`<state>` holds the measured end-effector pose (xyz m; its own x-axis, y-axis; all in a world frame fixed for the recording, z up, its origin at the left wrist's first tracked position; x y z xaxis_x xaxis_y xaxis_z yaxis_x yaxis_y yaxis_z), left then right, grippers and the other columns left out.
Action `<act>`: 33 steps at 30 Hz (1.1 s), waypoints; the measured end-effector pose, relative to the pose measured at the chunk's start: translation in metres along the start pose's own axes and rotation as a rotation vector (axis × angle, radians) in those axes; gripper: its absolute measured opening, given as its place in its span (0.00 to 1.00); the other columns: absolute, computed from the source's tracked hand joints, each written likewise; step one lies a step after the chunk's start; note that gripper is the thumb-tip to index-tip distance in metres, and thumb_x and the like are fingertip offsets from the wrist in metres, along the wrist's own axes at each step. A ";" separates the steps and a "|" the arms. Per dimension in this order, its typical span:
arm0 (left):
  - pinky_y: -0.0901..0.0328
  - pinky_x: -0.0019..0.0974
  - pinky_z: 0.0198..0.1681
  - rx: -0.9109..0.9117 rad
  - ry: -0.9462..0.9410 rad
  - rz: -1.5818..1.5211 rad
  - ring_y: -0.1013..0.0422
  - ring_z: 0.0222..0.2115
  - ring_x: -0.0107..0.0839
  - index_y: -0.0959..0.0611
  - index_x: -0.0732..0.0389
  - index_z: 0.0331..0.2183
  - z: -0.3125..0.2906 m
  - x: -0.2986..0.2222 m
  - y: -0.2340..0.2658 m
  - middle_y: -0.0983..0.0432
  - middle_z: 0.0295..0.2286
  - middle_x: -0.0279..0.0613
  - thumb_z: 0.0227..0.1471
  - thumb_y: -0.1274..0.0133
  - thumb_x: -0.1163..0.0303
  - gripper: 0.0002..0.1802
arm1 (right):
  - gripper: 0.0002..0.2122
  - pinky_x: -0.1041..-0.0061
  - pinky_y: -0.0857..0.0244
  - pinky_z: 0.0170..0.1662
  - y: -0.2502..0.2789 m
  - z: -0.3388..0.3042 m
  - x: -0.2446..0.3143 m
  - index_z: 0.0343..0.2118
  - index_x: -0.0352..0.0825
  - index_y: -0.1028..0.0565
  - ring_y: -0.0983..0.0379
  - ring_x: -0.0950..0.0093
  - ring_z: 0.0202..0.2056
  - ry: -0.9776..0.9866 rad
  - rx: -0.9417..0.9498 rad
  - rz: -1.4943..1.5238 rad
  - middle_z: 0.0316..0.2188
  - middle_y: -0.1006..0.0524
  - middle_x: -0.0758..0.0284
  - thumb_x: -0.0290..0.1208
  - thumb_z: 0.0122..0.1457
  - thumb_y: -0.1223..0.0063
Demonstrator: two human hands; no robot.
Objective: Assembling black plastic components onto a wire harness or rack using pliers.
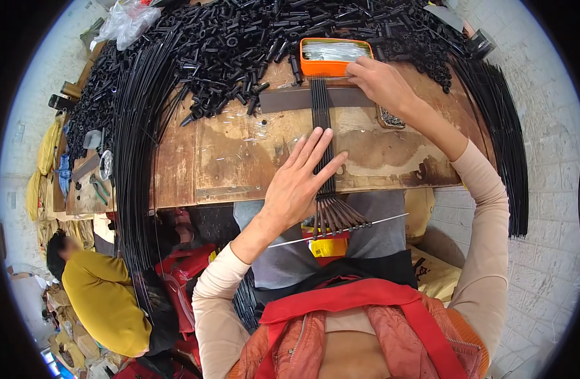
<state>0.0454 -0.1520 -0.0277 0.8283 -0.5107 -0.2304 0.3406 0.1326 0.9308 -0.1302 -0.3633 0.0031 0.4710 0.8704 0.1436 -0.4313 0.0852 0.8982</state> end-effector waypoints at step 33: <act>0.49 0.47 0.64 -0.014 -0.025 -0.065 0.50 0.63 0.47 0.30 0.51 0.58 -0.003 -0.007 0.009 0.48 0.62 0.51 0.35 0.50 0.82 0.42 | 0.08 0.67 0.31 0.42 -0.006 0.067 -0.048 0.33 0.28 0.21 0.25 0.59 0.35 -0.202 0.166 0.022 0.30 0.22 0.56 0.27 0.54 0.47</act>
<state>0.0439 -0.1447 -0.0189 0.7929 -0.5395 -0.2833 0.3998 0.1097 0.9100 -0.0989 -0.4378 0.0185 0.6138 0.7555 0.2291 -0.3192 -0.0280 0.9473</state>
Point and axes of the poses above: each hand's wrist, its own z-axis towards the middle knuckle, its own y-axis out of the back of the hand, x = y × z, the point moved 1 cm from there along z, towards the middle knuckle
